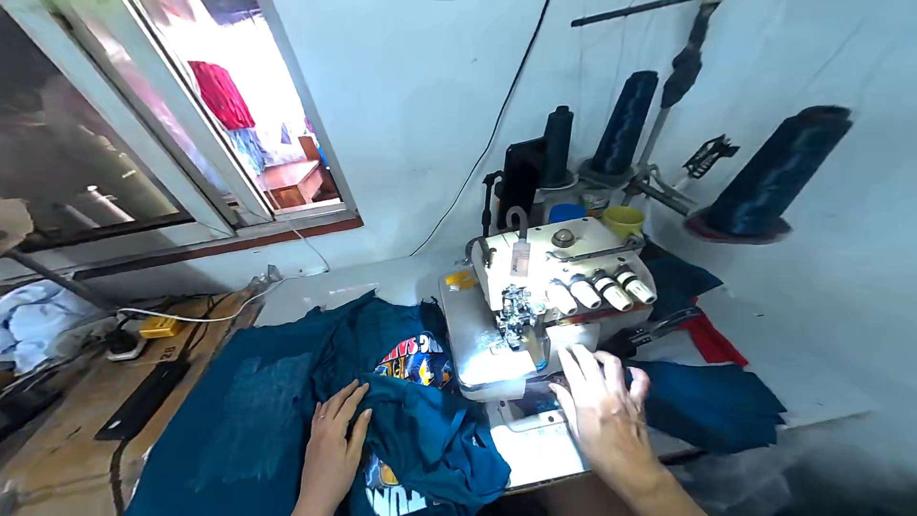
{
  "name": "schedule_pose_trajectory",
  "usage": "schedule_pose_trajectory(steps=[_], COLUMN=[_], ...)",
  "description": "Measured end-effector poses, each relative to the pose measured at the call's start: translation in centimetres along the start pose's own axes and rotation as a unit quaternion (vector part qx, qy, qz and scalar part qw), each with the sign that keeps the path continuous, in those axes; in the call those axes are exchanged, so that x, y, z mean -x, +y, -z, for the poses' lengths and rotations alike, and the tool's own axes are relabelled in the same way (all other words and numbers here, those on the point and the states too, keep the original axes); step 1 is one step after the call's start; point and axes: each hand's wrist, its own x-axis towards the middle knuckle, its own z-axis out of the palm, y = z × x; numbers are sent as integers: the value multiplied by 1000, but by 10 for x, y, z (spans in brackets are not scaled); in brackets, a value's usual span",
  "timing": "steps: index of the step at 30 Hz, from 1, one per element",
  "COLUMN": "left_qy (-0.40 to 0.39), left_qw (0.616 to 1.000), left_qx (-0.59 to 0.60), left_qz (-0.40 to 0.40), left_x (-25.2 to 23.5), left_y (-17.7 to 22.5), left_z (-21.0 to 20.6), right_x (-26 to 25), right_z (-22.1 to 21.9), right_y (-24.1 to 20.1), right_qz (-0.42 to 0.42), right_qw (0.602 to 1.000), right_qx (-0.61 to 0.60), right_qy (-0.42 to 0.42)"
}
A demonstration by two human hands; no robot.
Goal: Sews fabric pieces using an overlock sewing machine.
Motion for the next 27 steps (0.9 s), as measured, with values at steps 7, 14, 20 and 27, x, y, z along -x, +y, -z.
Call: schedule_pose_trajectory(steps=[7,14,20,27], left_qy=[5,-23,57,2], left_qw=[1000,1000,989,964], left_qx=[-5,-4,116,-82], left_qz=[2,21,66,254], left_x=[1,0,10,56], left_y=[-2,1,-1,33], left_z=[1,4,29,60], right_x=[-8,-1,37,32], right_z=[2,16,4,-29], right_y=[-2,25,-49,-121], right_qz=[-46,-142,83,124], right_qw=[998,984,907,945], right_qx=[-43,-110,-411,-238], right_qy=[5,-4,-43,-187])
